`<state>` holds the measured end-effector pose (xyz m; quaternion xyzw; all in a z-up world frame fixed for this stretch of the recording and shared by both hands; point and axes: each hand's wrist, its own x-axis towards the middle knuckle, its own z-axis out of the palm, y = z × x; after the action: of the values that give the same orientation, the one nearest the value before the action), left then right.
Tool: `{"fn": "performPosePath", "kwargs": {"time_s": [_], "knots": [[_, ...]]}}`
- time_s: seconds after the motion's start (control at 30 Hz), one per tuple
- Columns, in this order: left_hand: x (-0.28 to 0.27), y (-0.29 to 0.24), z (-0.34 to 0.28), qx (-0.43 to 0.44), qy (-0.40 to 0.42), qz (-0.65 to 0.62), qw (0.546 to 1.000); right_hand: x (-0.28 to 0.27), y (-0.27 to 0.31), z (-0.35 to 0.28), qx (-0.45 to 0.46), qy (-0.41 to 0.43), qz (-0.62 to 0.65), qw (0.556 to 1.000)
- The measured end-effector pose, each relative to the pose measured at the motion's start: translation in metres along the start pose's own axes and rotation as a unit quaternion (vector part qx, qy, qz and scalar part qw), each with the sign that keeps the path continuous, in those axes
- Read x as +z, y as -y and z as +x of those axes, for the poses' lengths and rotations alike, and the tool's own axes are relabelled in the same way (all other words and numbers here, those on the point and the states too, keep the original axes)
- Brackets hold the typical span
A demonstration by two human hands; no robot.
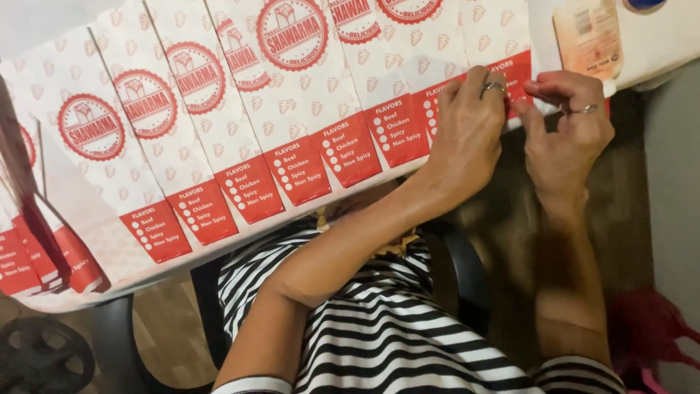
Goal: Applying glue to the edges of paper shawarma bags and folding them to complete the assembly.
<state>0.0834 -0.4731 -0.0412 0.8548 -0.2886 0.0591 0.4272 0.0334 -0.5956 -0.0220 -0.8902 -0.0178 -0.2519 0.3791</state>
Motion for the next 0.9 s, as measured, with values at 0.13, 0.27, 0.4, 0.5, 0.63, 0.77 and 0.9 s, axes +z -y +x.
{"fn": "performPosePath", "kwargs": {"time_s": [0.13,0.27,0.4,0.5,0.63,0.77,0.9], "knots": [[-0.003,0.001,-0.005,0.002,0.011,-0.041,0.999,-0.008,-0.002,0.004,-0.035,-0.004,-0.013,0.999],[-0.042,0.000,-0.030,0.030,-0.005,-0.135,0.990,-0.014,0.015,0.006,-0.122,-0.016,-0.071,0.990],[-0.074,0.009,-0.050,0.109,-0.055,-0.044,0.992,-0.015,0.019,-0.006,-0.140,0.025,-0.054,0.988],[-0.076,0.015,-0.058,0.081,-0.022,0.015,0.996,-0.004,0.015,-0.009,-0.154,0.137,0.003,0.979],[-0.069,0.021,-0.059,0.108,-0.051,0.030,0.992,0.001,0.011,-0.005,-0.183,0.156,0.043,0.970],[-0.069,0.022,-0.060,0.104,-0.019,-0.017,0.994,-0.004,-0.006,-0.016,-0.189,0.186,0.004,0.964],[-0.060,0.029,-0.064,0.138,-0.020,0.035,0.990,-0.009,0.006,-0.012,-0.185,0.212,0.031,0.959]]}}
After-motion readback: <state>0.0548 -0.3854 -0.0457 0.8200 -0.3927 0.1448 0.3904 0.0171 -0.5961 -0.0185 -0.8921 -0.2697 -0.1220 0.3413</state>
